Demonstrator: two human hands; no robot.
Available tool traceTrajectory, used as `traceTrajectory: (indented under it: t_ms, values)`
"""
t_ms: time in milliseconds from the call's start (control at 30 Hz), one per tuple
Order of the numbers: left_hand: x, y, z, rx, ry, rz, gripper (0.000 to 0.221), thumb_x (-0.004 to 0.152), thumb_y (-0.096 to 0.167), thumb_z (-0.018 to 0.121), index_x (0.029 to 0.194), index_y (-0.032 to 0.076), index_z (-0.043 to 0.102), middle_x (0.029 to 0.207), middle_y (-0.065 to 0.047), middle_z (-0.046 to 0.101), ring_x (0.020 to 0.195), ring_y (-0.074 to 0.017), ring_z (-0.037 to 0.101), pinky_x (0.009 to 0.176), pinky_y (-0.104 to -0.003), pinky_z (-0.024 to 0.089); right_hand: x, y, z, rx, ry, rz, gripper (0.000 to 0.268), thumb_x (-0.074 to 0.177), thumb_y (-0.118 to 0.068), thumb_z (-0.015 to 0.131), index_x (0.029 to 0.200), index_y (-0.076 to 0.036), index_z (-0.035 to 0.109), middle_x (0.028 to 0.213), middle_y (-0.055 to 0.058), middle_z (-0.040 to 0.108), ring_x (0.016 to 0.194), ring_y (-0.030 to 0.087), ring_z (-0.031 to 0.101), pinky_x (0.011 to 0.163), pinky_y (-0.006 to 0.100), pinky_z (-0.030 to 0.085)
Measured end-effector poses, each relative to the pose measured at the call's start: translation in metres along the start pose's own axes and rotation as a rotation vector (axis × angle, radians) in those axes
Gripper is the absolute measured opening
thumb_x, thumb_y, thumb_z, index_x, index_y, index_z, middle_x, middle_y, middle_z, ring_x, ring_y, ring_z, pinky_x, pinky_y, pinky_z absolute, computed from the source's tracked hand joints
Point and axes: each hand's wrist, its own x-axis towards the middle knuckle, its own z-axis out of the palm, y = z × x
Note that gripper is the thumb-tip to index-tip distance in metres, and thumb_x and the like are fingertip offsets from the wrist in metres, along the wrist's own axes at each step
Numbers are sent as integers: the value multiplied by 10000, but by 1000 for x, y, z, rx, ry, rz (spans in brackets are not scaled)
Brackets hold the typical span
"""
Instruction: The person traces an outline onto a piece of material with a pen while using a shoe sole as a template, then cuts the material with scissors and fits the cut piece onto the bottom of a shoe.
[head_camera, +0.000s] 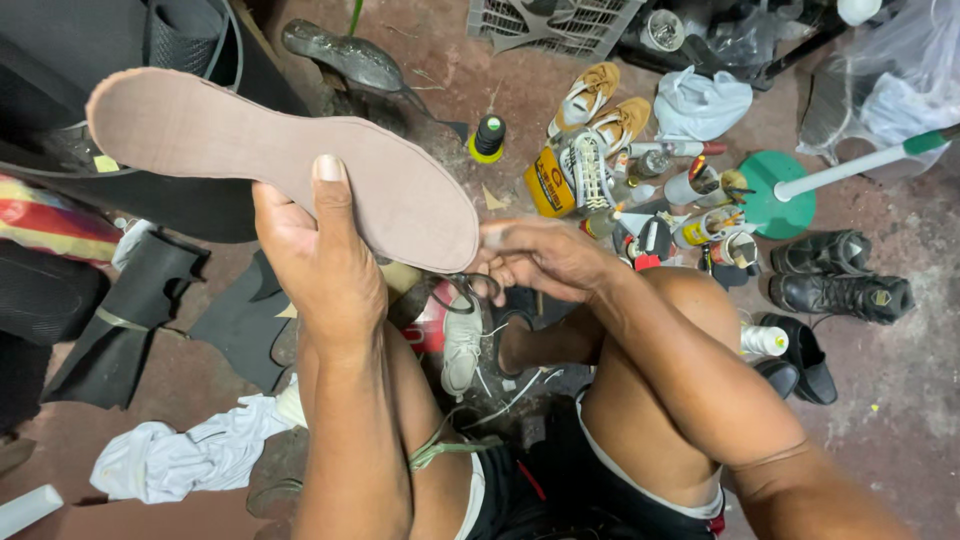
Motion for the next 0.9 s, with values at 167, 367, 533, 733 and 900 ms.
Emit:
traceTrajectory:
  t_ms: [167, 367, 533, 733, 900]
  values:
    - [-4, 3, 5, 38, 44, -13, 250, 1146, 155, 584, 1296, -35, 525, 1203, -97, 647, 1096, -133, 597, 1045, -317, 495, 4, 14, 7, -13, -233, 86, 474, 974, -225, 722, 1260, 143, 633, 1089, 198, 661, 867, 189, 640, 705, 290, 530]
    - [-6, 2, 7, 63, 28, 11, 366, 1123, 140, 566, 1420, -62, 494, 1306, -108, 629, 1185, -148, 601, 1125, -326, 480, 10, 23, 22, -149, -192, 13, 442, 971, -335, 776, 1112, 44, 597, 984, 69, 598, 788, 107, 585, 658, 252, 501]
    - [1, 2, 3, 130, 72, -37, 394, 1101, 133, 549, 1431, -76, 495, 1275, -130, 652, 1153, -171, 631, 1071, -338, 512, 17, 18, 20, 48, 145, -237, 406, 922, -346, 774, 1118, -31, 609, 826, 5, 563, 647, 57, 540, 593, 226, 478]
    - [-5, 1, 4, 290, 47, -35, 269, 1131, 120, 566, 1327, -64, 580, 1248, -134, 671, 1148, -163, 626, 1066, -336, 508, 12, 12, 29, -92, 262, -403, 265, 961, -143, 766, 1109, 8, 607, 886, 9, 595, 691, 74, 575, 627, 226, 467]
    - [-6, -10, 14, -496, 80, -328, 284, 1008, 64, 613, 1283, 6, 574, 1179, -83, 658, 1082, -159, 644, 1006, -332, 525, 18, 11, 33, -40, 340, -476, 217, 951, -124, 736, 1085, 11, 632, 921, 32, 655, 699, 73, 600, 610, 226, 506]
